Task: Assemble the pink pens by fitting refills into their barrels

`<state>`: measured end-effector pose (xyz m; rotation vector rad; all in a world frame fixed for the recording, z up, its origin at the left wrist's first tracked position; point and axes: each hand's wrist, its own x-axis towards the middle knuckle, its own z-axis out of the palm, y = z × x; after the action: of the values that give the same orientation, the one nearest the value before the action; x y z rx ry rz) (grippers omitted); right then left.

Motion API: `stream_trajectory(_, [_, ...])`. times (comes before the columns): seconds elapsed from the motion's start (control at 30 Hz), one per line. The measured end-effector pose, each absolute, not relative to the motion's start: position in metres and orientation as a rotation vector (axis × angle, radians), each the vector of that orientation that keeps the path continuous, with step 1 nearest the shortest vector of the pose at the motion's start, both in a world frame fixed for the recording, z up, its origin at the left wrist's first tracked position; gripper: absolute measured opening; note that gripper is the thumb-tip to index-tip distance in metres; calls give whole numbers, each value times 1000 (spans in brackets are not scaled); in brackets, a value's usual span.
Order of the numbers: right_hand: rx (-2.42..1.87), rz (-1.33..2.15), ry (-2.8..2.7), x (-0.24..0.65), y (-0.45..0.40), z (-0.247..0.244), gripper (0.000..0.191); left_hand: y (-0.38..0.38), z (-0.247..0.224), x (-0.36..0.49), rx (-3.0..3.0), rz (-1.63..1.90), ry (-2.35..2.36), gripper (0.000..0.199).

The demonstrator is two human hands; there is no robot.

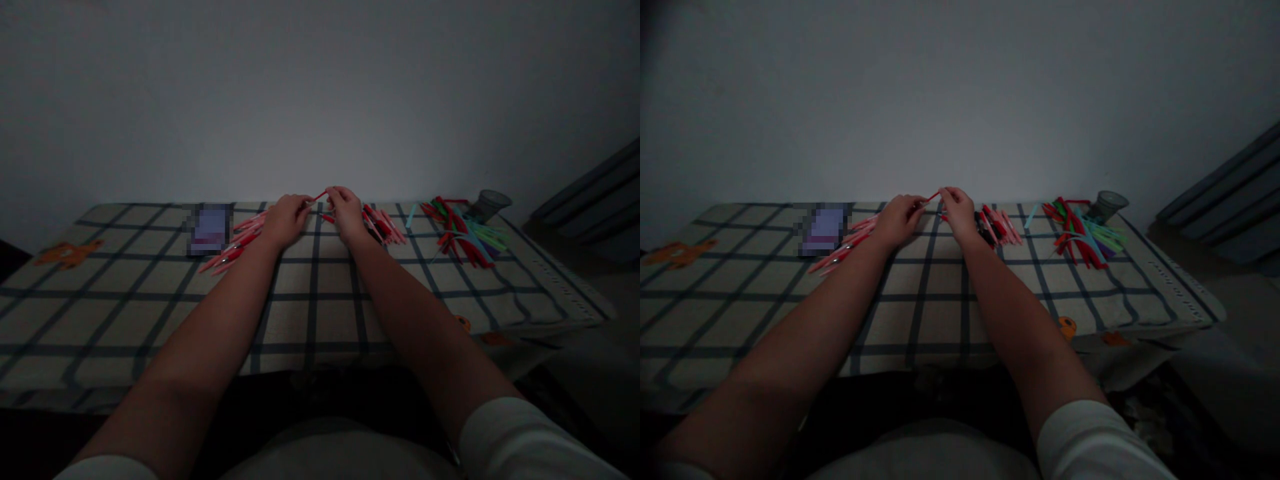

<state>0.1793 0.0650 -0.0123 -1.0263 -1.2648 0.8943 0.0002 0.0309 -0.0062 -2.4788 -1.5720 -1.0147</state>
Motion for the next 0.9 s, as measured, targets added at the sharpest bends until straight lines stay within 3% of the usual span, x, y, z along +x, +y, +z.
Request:
stream_trajectory(0.43, [-1039,759,-1349,179,64,-10,23,32,-10,1,-2548,-1002,-1608,49])
stream_trajectory(0.73, [-984,1034,-1351,181,65,-12,29,29,-7,1,-2520,-979,-1638,49])
stream_trajectory(0.9, [-989,955,-1378,180,70,-16,23,27,-6,1,-2558,-911,-1662,54])
